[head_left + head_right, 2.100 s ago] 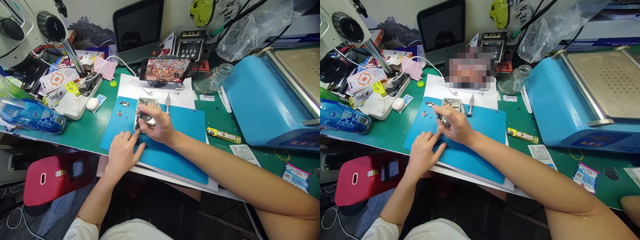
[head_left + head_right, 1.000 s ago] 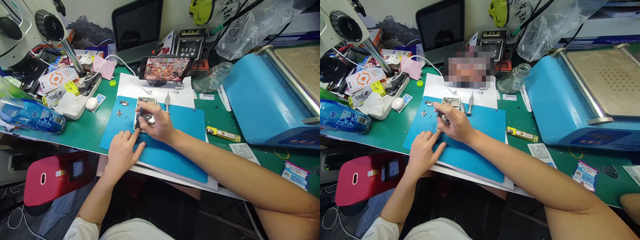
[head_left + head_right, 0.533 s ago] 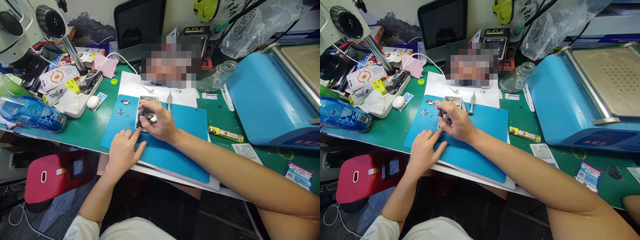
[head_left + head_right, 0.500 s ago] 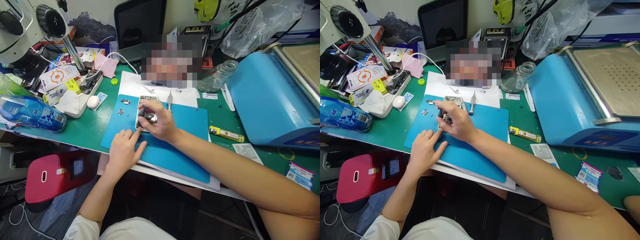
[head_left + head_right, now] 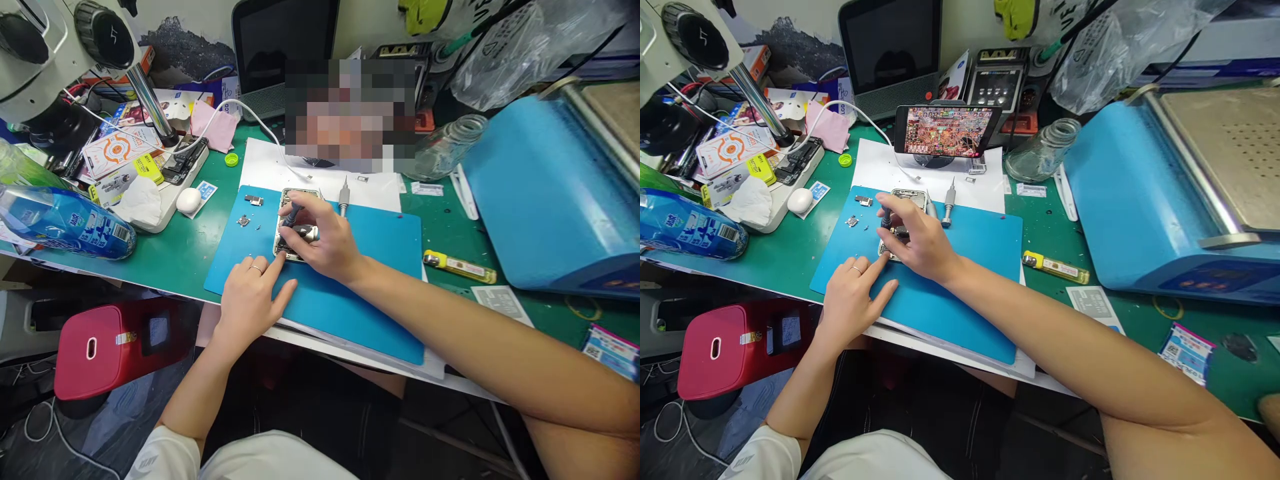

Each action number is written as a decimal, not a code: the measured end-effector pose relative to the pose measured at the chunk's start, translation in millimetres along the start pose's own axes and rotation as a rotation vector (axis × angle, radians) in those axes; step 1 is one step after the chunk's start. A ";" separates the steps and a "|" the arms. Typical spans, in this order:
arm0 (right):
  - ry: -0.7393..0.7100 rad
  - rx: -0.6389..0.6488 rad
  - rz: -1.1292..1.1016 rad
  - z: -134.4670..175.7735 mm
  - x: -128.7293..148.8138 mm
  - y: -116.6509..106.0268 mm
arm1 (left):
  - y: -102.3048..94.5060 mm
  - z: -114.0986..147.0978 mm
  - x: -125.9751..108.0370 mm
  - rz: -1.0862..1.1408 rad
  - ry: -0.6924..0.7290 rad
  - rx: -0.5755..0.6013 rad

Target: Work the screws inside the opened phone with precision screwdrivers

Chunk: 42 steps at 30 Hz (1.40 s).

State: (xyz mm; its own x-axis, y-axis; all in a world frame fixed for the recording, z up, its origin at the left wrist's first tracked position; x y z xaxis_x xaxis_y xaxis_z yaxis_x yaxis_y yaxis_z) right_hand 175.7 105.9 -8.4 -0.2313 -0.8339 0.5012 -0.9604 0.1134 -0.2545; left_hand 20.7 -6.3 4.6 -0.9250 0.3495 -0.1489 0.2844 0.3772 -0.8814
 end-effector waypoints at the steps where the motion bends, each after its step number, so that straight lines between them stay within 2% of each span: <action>1: 0.016 -0.001 -0.010 0.5 -0.1 0.5 | -0.1 0.3 0.0 -0.001 0.002 -0.004; 16: 0.103 -0.053 -0.100 3.8 -1.6 1.3 | 1.6 -0.8 -0.7 0.030 -0.019 0.000; 20: 0.095 -0.069 -0.132 2.5 0.1 -0.3 | -0.9 2.1 1.6 0.191 -0.154 -0.096; 23: -0.030 -0.073 -0.181 2.1 2.4 0.2 | -11.4 2.2 9.9 0.317 -0.314 -0.192; 25: -0.135 -0.055 -0.216 2.8 4.0 1.2 | -19.3 -1.0 17.1 0.297 -0.366 -0.206; 28: -0.205 -0.047 -0.240 3.9 5.1 2.0 | -24.2 -10.8 25.2 0.233 -0.350 -0.155; 32: -0.193 -0.062 -0.247 4.2 5.1 2.0 | -16.1 -23.5 26.9 0.211 -0.296 -0.070; 37: -0.183 -0.068 -0.264 4.0 5.5 1.3 | -7.7 -28.9 26.0 0.187 -0.241 -0.106; 42: -0.156 -0.069 -0.251 2.6 6.3 0.1 | -7.6 -29.2 29.8 0.189 -0.267 -0.118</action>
State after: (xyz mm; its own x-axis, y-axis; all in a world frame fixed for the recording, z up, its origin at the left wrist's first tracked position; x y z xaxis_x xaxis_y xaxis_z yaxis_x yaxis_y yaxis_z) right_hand 174.6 99.2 -7.4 0.0360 -0.9128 0.4069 -0.9940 -0.0747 -0.0795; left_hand -1.6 26.3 19.9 -0.8820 0.1917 -0.4306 0.4699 0.4293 -0.7713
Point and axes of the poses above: each hand's wrist, its own z-axis away from the middle knuckle, its own y-axis out of the palm, x = y × z, the point moved 1 cm from there along -z, towards the middle knuckle, and after that the axes turned 10 degrees about -x, right-handed, at the moved point
